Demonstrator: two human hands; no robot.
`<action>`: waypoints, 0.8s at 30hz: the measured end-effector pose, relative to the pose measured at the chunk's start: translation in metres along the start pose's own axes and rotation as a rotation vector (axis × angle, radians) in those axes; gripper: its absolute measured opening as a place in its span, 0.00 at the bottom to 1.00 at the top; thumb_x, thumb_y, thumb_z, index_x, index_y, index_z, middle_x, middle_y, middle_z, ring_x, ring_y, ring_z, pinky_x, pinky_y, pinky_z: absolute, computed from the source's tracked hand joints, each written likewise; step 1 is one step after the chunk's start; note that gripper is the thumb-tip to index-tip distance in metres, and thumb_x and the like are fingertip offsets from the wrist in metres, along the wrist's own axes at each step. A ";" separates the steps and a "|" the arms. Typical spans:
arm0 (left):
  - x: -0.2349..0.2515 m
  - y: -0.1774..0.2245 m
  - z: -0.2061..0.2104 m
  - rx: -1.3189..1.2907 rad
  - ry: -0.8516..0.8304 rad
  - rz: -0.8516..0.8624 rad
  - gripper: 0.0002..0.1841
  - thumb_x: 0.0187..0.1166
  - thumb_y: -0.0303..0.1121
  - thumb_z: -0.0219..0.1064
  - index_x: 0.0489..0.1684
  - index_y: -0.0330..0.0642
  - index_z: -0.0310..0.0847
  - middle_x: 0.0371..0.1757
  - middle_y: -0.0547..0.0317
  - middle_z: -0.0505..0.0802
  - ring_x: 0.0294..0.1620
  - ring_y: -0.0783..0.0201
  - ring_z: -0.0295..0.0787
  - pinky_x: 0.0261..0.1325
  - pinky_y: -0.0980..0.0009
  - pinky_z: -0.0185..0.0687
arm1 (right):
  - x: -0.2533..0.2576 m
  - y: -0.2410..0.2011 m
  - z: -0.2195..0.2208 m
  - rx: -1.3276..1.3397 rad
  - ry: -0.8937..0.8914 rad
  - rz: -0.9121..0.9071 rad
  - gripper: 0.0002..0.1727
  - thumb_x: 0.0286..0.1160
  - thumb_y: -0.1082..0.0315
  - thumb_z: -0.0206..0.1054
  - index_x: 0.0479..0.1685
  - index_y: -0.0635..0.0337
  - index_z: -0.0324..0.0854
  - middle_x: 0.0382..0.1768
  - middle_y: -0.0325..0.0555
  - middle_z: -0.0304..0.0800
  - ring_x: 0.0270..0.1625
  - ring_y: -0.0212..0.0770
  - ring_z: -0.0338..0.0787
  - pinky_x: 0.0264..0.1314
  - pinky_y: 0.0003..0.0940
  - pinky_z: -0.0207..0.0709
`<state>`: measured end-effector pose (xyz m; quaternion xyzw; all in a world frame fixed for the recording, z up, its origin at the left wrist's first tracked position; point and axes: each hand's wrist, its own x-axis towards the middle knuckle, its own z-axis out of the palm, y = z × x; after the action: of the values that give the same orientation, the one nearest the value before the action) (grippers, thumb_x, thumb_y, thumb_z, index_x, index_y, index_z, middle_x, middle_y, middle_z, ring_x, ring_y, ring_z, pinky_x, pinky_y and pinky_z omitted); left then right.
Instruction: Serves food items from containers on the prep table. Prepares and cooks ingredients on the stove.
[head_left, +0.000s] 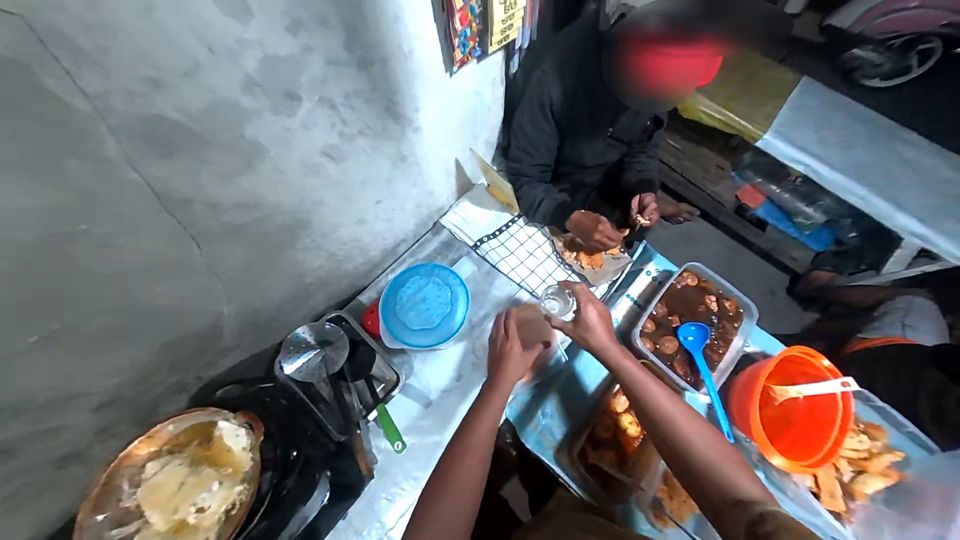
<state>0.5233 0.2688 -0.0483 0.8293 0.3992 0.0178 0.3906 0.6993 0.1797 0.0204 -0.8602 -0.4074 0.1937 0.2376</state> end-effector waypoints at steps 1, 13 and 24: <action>0.010 -0.008 0.002 0.090 -0.067 -0.031 0.59 0.63 0.66 0.76 0.92 0.38 0.55 0.92 0.38 0.60 0.94 0.41 0.48 0.93 0.45 0.47 | 0.014 0.003 0.004 -0.002 0.018 0.035 0.44 0.57 0.44 0.83 0.79 0.48 0.76 0.70 0.49 0.86 0.68 0.52 0.88 0.69 0.57 0.82; 0.015 -0.055 0.008 0.416 -0.330 -0.109 0.67 0.52 0.80 0.71 0.95 0.49 0.49 0.94 0.57 0.60 0.96 0.55 0.47 0.93 0.50 0.49 | 0.121 0.017 0.064 0.060 0.083 0.256 0.44 0.59 0.51 0.84 0.81 0.51 0.73 0.74 0.53 0.83 0.66 0.59 0.89 0.67 0.63 0.82; -0.020 -0.086 0.001 0.325 -0.280 -0.123 0.66 0.52 0.84 0.66 0.94 0.50 0.54 0.93 0.59 0.63 0.96 0.57 0.47 0.96 0.55 0.44 | 0.127 0.039 0.087 0.113 0.105 0.269 0.46 0.62 0.51 0.82 0.85 0.50 0.68 0.79 0.57 0.78 0.74 0.61 0.83 0.71 0.65 0.80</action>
<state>0.4535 0.2872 -0.1001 0.8499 0.3883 -0.1860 0.3038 0.7527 0.2805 -0.0899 -0.9012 -0.2640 0.2011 0.2787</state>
